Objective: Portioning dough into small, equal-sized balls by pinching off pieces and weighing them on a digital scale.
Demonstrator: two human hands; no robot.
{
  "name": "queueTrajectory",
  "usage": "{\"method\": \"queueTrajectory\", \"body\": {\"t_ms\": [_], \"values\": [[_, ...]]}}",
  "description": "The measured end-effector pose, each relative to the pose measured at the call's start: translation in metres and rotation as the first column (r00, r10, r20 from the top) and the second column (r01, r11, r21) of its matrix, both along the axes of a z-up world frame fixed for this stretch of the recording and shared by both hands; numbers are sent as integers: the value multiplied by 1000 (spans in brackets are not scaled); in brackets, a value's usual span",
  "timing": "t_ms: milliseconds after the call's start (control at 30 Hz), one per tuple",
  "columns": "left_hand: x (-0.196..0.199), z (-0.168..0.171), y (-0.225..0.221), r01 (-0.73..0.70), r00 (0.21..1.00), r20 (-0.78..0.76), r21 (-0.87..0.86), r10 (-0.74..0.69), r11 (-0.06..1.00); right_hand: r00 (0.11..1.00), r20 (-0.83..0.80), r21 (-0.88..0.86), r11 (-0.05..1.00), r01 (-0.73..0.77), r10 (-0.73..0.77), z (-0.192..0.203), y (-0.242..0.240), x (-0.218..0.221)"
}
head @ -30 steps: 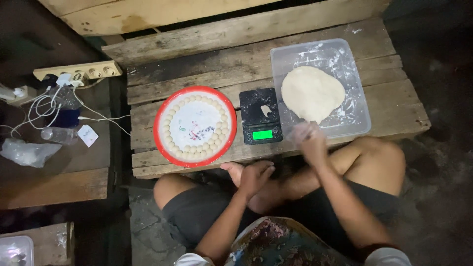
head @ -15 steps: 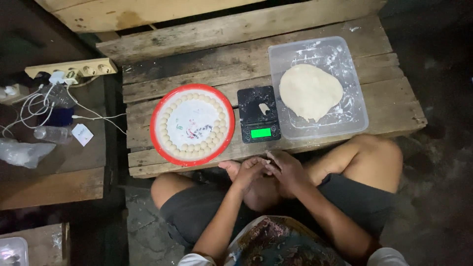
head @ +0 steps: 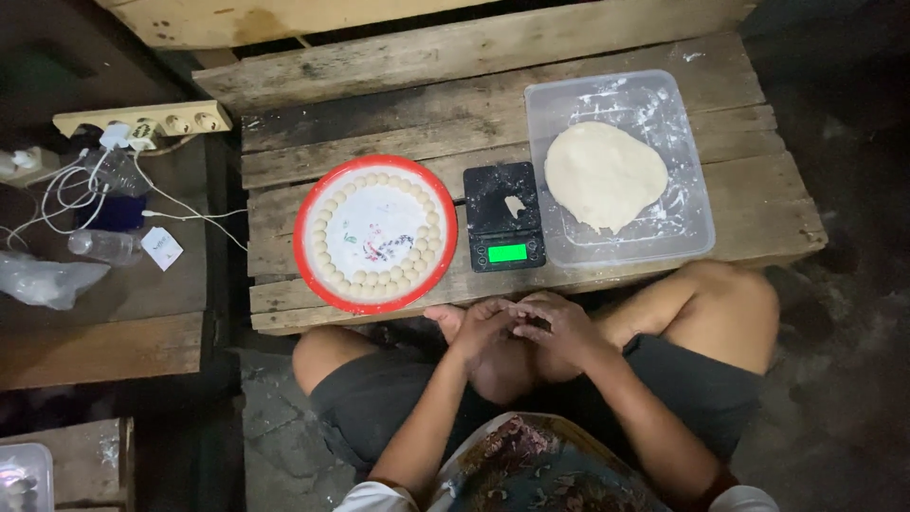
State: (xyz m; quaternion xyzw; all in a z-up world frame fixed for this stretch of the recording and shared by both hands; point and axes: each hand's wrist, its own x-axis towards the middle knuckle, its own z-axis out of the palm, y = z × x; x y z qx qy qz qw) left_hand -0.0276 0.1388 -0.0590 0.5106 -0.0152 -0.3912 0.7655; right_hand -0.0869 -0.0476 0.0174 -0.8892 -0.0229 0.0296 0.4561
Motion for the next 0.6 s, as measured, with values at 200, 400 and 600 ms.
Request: {"method": "queueTrajectory", "body": {"t_ms": [200,400,600], "values": [[0,-25,-1,25,999,32,-4,-25,1000,998,-57,-125,992,22,-30,-24,-11,-4],[8,-1,-3,-34,997,-67,44,37,998,911,-377,560,743,366,-164,23,-10,5],[6,-11,-9,-50,993,-109,9,50,999,893,-29,301,848,435,-448,47,-25,81]]}}
